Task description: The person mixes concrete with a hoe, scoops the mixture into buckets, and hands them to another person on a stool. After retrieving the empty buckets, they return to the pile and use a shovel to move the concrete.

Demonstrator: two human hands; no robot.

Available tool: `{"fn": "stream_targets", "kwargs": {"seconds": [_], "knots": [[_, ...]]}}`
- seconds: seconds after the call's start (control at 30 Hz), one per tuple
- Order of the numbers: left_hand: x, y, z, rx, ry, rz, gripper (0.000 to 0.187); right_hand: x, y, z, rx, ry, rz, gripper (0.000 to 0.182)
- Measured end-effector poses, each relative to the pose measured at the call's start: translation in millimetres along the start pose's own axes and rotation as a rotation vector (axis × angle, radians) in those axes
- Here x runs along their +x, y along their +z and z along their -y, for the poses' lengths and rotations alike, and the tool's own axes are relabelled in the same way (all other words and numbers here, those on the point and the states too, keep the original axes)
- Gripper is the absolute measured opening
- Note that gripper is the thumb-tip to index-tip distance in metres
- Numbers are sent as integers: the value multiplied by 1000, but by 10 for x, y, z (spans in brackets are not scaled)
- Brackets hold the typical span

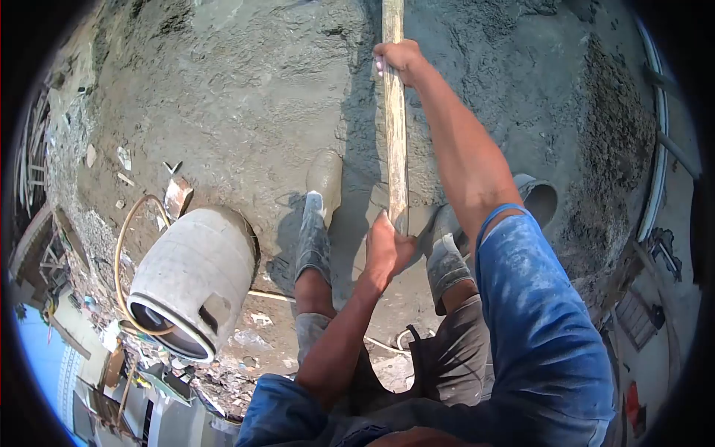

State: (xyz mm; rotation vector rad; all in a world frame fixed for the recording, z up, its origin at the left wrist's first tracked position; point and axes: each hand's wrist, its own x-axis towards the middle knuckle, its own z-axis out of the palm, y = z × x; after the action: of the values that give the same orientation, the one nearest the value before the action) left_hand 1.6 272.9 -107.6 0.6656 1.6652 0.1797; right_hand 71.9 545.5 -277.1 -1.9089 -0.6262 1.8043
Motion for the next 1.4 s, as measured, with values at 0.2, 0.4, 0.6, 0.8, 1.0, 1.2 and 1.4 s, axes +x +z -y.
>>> {"fn": "stream_targets", "kwargs": {"seconds": [0.2, 0.4, 0.6, 0.8, 1.0, 1.2, 1.4], "knots": [[-1289, 734, 831, -165, -104, 222, 36, -1264, -437, -983, -223, 135, -88, 16], [-2546, 641, 1649, 80, -231, 332, 34, -2822, -756, -1615, 236, 339, -131, 30], [-1778, 766, 1216, 332, 33, 258, 31, -2399, -1587, -1192, 433, 84, -209, 29], [466, 934, -325, 499, 303, 76, 34, -255, -2449, -277, 382, -165, -347, 14], [-126, 1026, 20, 432, 136, 196, 37, -664, -2282, -728, 197, 157, -505, 13], [-1443, 922, 997, 404, -78, 319, 40, -1935, -1730, -1564, 120, 313, -399, 25], [-2419, 322, 1538, 421, -189, 382, 43, -3191, -1235, -2020, 400, 341, -378, 37]]}}
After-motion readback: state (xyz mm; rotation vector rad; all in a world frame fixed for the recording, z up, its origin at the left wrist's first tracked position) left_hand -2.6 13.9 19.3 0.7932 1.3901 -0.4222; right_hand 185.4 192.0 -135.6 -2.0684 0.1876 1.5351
